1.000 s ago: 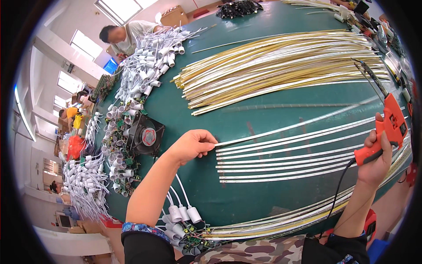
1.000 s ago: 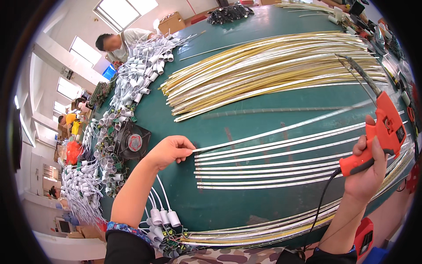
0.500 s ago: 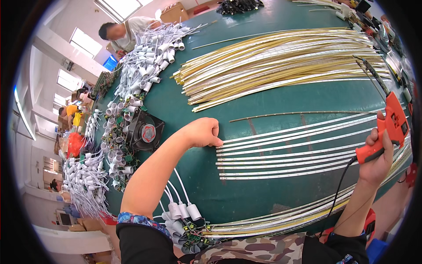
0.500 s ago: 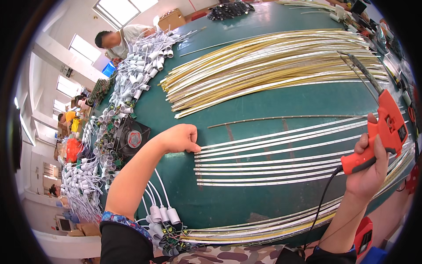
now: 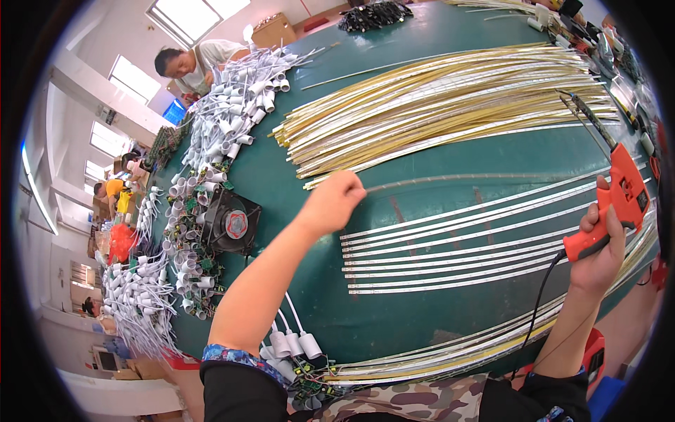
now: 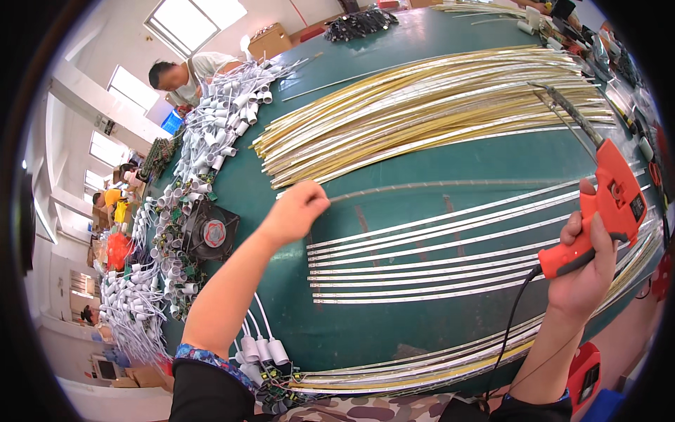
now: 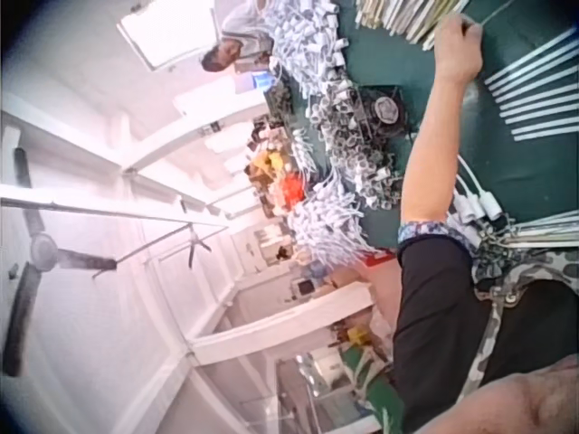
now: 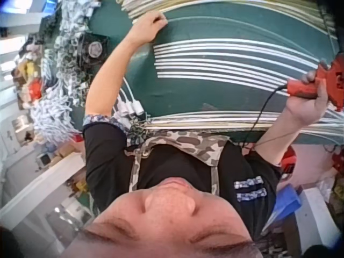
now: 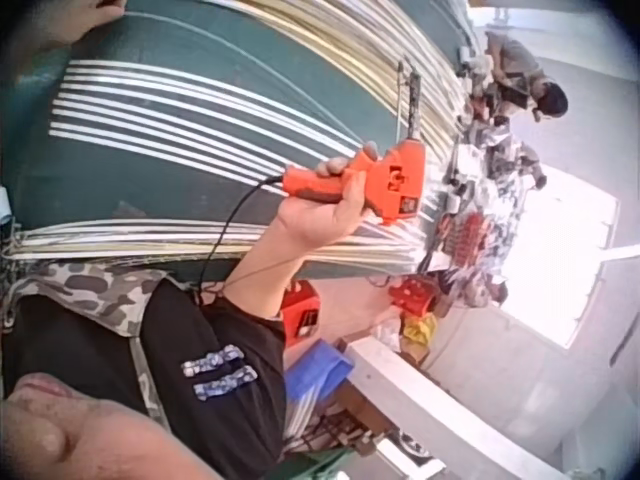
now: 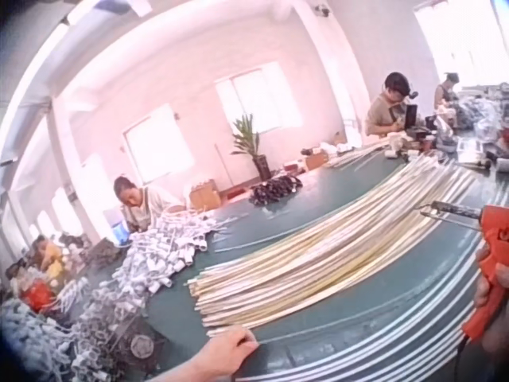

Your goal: The person arranges LED strips in a row on the table by hand. The person then solders wires from circuit boards onto the ends of the LED strips using a soldering gun.

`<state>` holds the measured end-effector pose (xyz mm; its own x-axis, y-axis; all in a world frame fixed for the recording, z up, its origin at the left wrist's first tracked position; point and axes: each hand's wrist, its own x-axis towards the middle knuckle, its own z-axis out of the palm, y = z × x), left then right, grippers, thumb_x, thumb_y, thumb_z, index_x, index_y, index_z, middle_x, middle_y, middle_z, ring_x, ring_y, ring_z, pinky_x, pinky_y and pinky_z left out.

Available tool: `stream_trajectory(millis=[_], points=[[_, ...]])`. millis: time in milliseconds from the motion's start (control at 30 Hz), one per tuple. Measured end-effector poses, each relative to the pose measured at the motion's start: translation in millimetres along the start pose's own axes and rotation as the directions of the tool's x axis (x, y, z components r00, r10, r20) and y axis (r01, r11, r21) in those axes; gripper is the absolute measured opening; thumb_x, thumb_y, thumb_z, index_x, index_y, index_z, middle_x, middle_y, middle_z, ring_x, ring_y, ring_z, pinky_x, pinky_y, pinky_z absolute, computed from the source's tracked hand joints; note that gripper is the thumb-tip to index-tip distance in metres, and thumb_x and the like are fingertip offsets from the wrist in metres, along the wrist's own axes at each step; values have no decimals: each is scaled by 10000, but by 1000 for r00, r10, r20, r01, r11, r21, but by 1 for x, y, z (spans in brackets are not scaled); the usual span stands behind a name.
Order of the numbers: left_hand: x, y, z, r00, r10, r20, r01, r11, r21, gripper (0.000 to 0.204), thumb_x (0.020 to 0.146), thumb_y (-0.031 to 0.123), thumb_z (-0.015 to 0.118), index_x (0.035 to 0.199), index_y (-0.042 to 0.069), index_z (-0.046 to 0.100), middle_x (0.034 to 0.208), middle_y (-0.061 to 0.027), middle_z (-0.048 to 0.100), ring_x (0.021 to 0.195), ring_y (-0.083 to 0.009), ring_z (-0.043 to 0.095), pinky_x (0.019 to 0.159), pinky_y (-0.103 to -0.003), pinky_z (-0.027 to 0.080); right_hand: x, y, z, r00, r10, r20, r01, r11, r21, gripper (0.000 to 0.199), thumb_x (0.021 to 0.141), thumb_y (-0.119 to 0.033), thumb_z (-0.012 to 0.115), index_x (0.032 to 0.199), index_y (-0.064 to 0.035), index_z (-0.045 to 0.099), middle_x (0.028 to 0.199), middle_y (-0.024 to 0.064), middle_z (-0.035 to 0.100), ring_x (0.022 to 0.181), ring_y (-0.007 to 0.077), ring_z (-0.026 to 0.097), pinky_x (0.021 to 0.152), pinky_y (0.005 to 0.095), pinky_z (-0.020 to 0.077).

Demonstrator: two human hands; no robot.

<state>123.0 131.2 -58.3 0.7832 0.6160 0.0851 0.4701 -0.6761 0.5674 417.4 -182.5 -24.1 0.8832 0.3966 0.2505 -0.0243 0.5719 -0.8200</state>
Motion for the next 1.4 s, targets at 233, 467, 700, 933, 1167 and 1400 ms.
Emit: stream_trajectory(millis=[233, 467, 700, 933, 1167, 1400], points=[[-25, -10, -24, 802, -468, 372, 586, 739, -333, 54, 896, 99, 647, 916, 48, 652, 780, 15, 599, 642, -73, 515, 566, -234, 438, 0, -5, -2, 999, 20, 34, -19, 999, -27, 546, 966, -144, 508, 1445, 41, 323, 1337, 194, 510, 749, 59, 500, 631, 191, 434], [-30, 6, -28, 761, -429, 486, 567, 804, -179, 37, 884, 63, 650, 913, 45, 664, 765, 18, 606, 663, -75, 510, 592, -249, 433, 1, -3, -3, 999, 9, 34, -8, 1000, -23, 540, 968, -134, 499, 1446, 40, 319, 1346, 191, 505, 762, 55, 517, 646, 187, 452], [-19, 8, -31, 770, -432, 469, 519, 852, -69, 115, 828, 77, 712, 840, 44, 603, 748, -5, 600, 662, -87, 513, 594, -256, 427, 1, -2, -3, 999, -1, 46, 2, 1000, -20, 541, 965, -123, 500, 1448, 36, 317, 1346, 195, 505, 772, 57, 527, 652, 186, 468], [-2, -2, -34, 807, -377, 455, 267, 920, 289, 342, 727, 232, 818, 864, 34, 575, 778, -99, 619, 711, -209, 578, 626, -358, 462, 1, 1, -6, 999, -9, 46, 9, 1000, -10, 529, 966, -130, 507, 1439, 32, 333, 1335, 175, 514, 771, 52, 532, 655, 181, 470], [-10, -51, -45, 956, -225, -185, 269, 927, 263, 231, 822, 220, 708, 891, 12, 635, 909, -128, 631, 875, -287, 619, 801, -376, 491, 0, -2, -2, 1000, -15, 13, 15, 1000, -12, 529, 926, -132, 558, 1400, 32, 392, 1284, 189, 557, 745, 79, 533, 633, 212, 452], [-14, -67, -48, 968, -229, -102, 247, 937, 247, 153, 854, 161, 684, 913, 24, 650, 883, -81, 634, 798, -250, 609, 744, -347, 489, -1, -1, 0, 1000, -16, -5, 16, 1000, 3, 520, 920, -129, 566, 1386, 34, 402, 1276, 188, 562, 764, 83, 539, 634, 214, 460]])
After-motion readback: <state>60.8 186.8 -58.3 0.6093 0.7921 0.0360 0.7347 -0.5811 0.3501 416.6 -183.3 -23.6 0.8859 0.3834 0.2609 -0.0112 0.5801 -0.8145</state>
